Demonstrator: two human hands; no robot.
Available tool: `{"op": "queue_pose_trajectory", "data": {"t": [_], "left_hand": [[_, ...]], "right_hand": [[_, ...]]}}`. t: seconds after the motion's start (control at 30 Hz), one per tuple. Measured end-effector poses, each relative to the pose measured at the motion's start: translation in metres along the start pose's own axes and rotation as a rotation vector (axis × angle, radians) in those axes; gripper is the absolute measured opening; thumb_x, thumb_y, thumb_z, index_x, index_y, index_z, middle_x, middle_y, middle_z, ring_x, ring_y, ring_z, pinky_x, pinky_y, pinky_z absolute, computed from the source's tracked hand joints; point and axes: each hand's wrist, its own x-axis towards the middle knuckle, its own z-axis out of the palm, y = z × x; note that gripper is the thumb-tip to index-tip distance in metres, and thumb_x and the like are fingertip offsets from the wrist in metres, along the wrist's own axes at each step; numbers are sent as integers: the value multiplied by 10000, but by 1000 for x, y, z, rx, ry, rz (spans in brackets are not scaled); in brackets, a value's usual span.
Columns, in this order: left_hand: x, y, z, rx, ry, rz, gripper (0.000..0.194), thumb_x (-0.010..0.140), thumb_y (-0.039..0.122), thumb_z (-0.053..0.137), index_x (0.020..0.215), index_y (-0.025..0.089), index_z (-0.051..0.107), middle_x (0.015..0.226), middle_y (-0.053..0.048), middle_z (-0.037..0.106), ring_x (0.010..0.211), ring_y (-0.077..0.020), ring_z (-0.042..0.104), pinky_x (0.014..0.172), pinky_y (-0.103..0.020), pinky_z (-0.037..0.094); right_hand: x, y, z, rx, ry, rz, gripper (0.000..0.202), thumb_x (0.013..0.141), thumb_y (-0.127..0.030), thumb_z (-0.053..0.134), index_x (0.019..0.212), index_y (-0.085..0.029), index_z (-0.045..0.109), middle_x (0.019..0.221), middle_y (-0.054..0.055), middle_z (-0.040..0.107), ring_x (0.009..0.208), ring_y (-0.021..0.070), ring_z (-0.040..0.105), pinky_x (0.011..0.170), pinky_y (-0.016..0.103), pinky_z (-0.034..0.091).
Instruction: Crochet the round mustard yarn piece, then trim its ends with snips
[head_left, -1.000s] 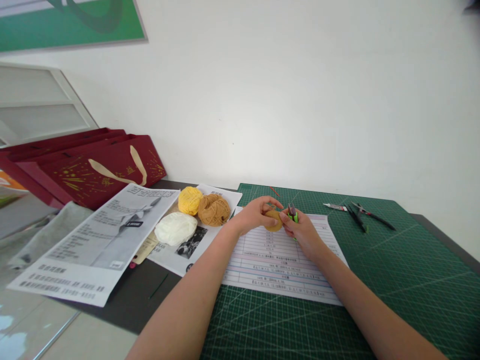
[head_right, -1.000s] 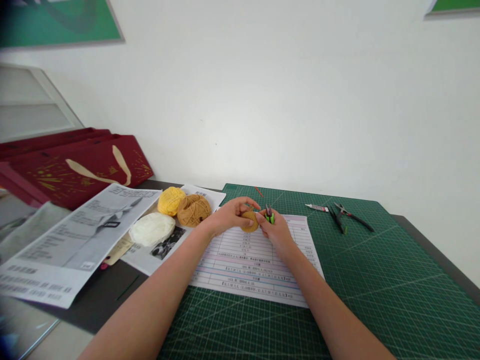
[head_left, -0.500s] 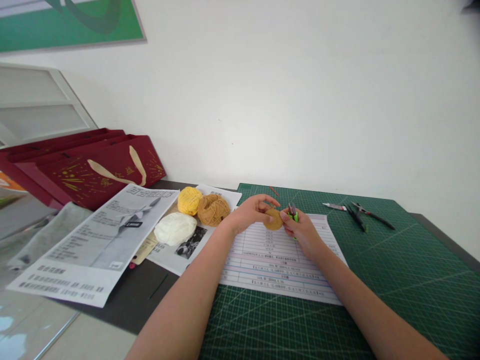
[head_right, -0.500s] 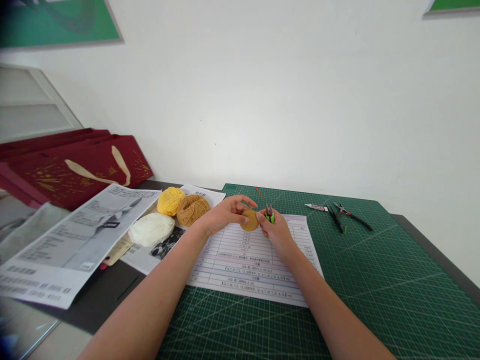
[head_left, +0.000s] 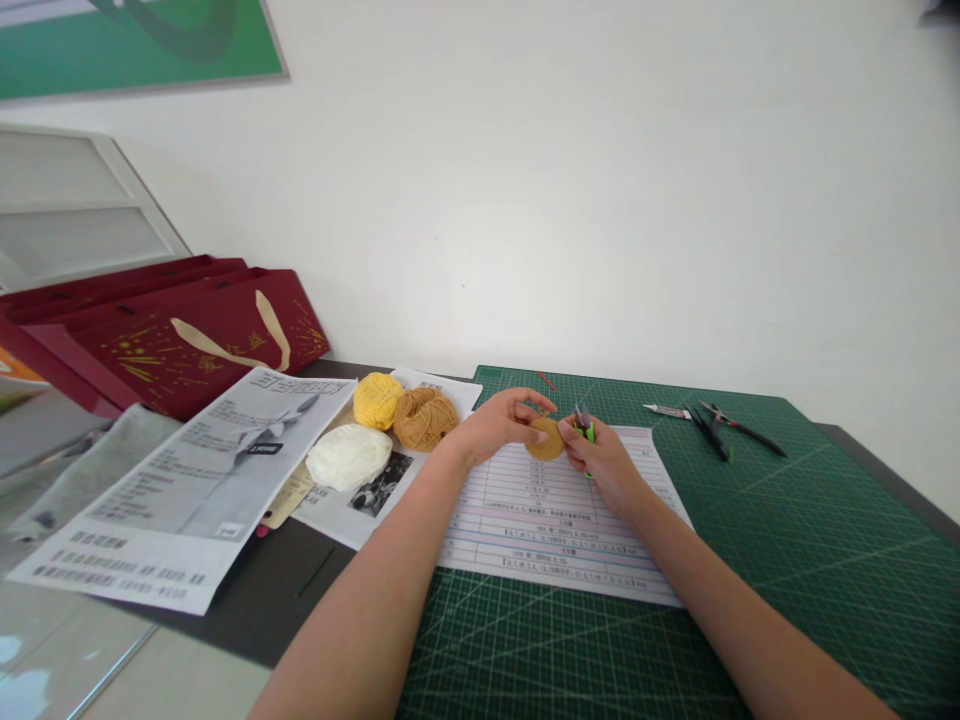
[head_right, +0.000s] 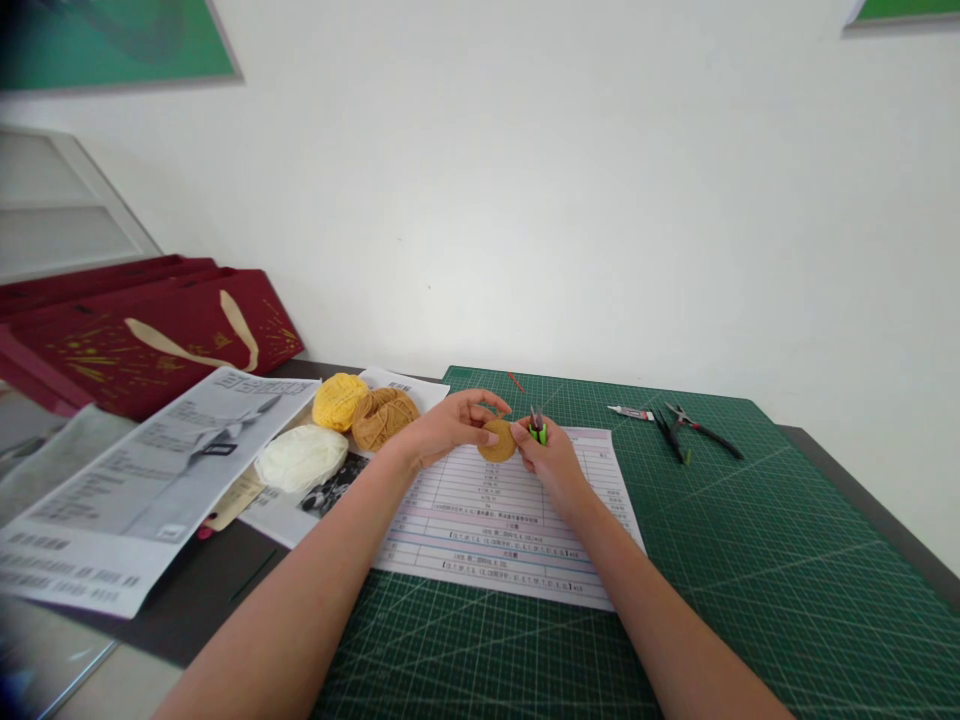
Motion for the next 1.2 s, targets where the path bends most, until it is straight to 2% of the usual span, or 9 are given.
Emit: {"op": "queue_pose_trajectory", "data": {"t": [0.5, 0.63, 0.83, 1.0, 1.2], "left_hand": [[-3, 6, 1, -129, 21, -40, 302, 947, 289, 647, 1222, 166, 625, 1122, -80, 681, 874, -204, 685, 736, -388, 597], [-2, 3, -1, -132, 64, -22, 289, 947, 289, 647, 1207, 163, 631, 1117, -79, 682, 869, -202, 685, 732, -386, 597], [-2, 1, -5, -130, 125, 20, 280, 948, 296, 644, 1193, 161, 635, 1104, -77, 684, 857, -199, 684, 724, -381, 596], [-4, 6, -5, -115, 117, 19, 285, 947, 295, 645, 1199, 162, 633, 1117, -80, 682, 875, -205, 684, 738, -391, 596], [-7, 11, 2, -71, 66, 17, 305, 946, 290, 648, 1224, 167, 624, 1129, -82, 680, 887, -210, 685, 753, -402, 595]], "right_hand": [[0, 0, 4, -21, 75, -65, 278, 970, -356, 618, 1163, -156, 632, 1079, 61, 687, 849, 168, 686, 721, 342, 600], [-2, -2, 5, 21, 23, -45, 299, 972, -371, 611, 1182, -158, 626, 1103, 68, 684, 876, 178, 689, 743, 359, 600], [-4, -4, 5, 61, -82, -6, 266, 968, -343, 623, 1154, -152, 632, 1052, 53, 687, 816, 157, 683, 692, 322, 597], [-2, -1, 4, 66, -80, -5, 269, 964, -330, 629, 1169, -155, 627, 1074, 57, 684, 837, 163, 684, 706, 331, 599], [-3, 0, 5, 39, -62, -18, 238, 967, -321, 628, 1131, -149, 632, 999, 37, 683, 752, 134, 667, 635, 284, 583]]}}
